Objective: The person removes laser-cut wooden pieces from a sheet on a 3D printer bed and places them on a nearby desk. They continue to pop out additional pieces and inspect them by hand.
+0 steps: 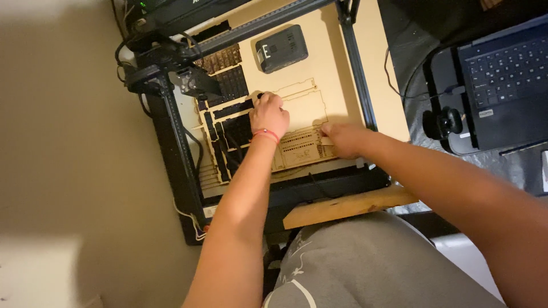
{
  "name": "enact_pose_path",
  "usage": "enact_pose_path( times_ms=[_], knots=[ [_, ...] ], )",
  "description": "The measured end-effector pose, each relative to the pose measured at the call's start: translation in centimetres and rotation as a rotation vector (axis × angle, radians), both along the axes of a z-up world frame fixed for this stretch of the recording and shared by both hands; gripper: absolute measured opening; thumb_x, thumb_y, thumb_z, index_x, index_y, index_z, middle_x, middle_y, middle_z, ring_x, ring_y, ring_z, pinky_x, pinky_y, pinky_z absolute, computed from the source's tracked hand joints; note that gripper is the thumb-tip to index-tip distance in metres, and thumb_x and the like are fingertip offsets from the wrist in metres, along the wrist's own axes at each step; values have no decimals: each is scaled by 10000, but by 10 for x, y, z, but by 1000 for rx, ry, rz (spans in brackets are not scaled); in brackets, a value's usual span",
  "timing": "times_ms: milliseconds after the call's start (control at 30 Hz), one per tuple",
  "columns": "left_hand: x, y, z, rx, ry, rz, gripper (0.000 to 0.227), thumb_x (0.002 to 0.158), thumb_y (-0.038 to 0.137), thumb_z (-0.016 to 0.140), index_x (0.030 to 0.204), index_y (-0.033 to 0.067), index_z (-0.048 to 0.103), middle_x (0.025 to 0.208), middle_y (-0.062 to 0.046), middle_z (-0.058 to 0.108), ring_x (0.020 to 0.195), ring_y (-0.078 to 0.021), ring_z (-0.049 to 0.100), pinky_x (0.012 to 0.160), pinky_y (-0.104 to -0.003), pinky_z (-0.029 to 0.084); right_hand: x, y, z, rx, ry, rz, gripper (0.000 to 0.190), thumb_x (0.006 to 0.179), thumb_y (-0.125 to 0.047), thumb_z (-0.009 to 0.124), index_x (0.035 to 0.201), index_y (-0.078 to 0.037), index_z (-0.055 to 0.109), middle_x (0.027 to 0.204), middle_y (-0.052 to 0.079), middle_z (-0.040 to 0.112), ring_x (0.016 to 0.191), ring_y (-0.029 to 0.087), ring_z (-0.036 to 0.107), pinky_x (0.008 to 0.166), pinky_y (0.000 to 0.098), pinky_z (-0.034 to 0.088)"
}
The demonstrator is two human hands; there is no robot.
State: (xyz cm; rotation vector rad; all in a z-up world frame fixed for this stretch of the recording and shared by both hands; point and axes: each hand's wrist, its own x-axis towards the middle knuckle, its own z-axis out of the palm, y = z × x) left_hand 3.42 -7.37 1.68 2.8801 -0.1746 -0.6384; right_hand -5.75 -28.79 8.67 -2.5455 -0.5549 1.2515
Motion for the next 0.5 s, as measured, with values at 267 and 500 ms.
enact_pose_path(
  times_ms=[267,500],
  knots=[
    [-8,18,1,-132,-47,9,413,837,202,536,1245,167,587,1319,-68,529,1289,-308,501,1017,-455,463,-7,3,30,139,126,-371,672,942,-108,473,1555,-99,198,1052,223,689,1028,358,691,915,479,542],
    [-7,21,-3,-131,4,13,428,845,236,534,1270,197,558,1372,-52,492,1346,-301,448,1051,-468,443,-4,6,36,-50,84,-166,692,959,-202,499,1590,-133,224,1254,223,652,1229,355,613,1057,458,487]
  ],
)
